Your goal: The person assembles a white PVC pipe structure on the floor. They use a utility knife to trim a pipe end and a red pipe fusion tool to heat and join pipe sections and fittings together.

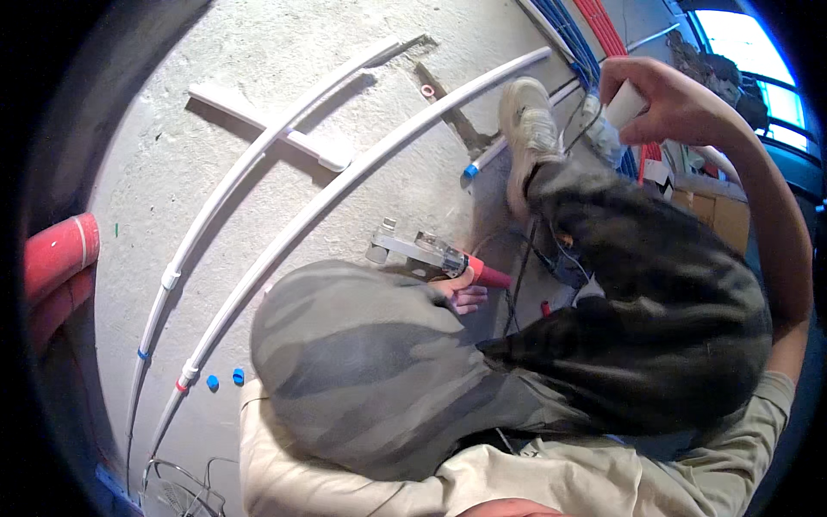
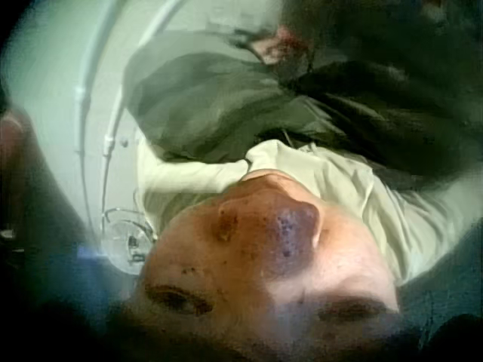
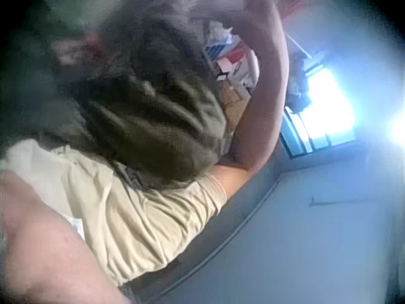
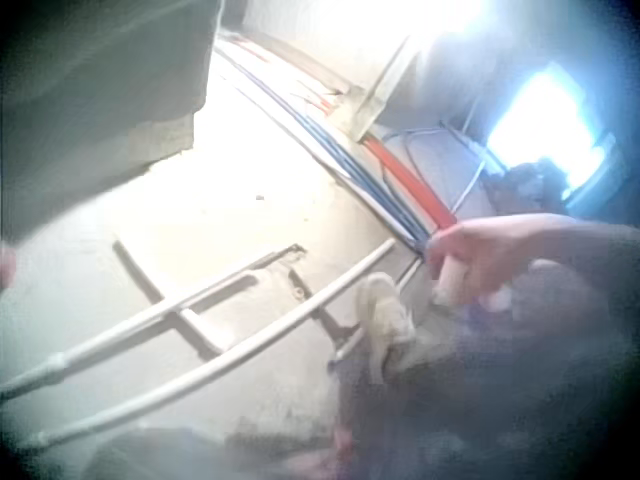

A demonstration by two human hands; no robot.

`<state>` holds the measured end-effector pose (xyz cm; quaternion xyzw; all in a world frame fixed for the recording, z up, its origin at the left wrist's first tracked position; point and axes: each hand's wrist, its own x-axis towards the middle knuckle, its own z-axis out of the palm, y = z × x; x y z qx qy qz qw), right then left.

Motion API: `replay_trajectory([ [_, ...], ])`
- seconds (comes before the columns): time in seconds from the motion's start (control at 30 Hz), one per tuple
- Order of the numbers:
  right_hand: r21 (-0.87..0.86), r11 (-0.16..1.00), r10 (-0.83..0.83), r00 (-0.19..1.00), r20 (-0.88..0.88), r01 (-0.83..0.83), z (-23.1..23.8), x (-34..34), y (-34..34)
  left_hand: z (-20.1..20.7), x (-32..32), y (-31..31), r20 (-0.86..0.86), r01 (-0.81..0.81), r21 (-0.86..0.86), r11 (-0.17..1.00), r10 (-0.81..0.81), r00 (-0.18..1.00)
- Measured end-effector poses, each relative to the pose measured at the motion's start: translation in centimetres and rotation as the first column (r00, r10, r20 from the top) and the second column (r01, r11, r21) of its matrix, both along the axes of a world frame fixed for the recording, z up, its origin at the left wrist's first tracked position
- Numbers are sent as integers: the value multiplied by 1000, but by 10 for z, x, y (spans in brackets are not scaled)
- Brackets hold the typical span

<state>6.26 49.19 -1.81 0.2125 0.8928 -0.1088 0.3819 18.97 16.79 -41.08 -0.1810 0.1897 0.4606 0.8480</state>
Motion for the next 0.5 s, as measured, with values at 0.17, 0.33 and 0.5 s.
replay_trajectory([
  [0.17, -216, 974, 166, 847, 505, -62, -73, -29, -27, 11, -9, -9, -75, -53, -64, 997, 49, 996],
  [0.33, -600, 756, 619, 583, 526, -261, -193, -47, -70, 14, -9, -13, -144, -130, 94, 987, 143, 979],
  [0.5, -525, 780, 625, 372, 687, -341, -273, -4, -110, -16, 13, -12, -252, -191, 250, 949, 254, 934],
])
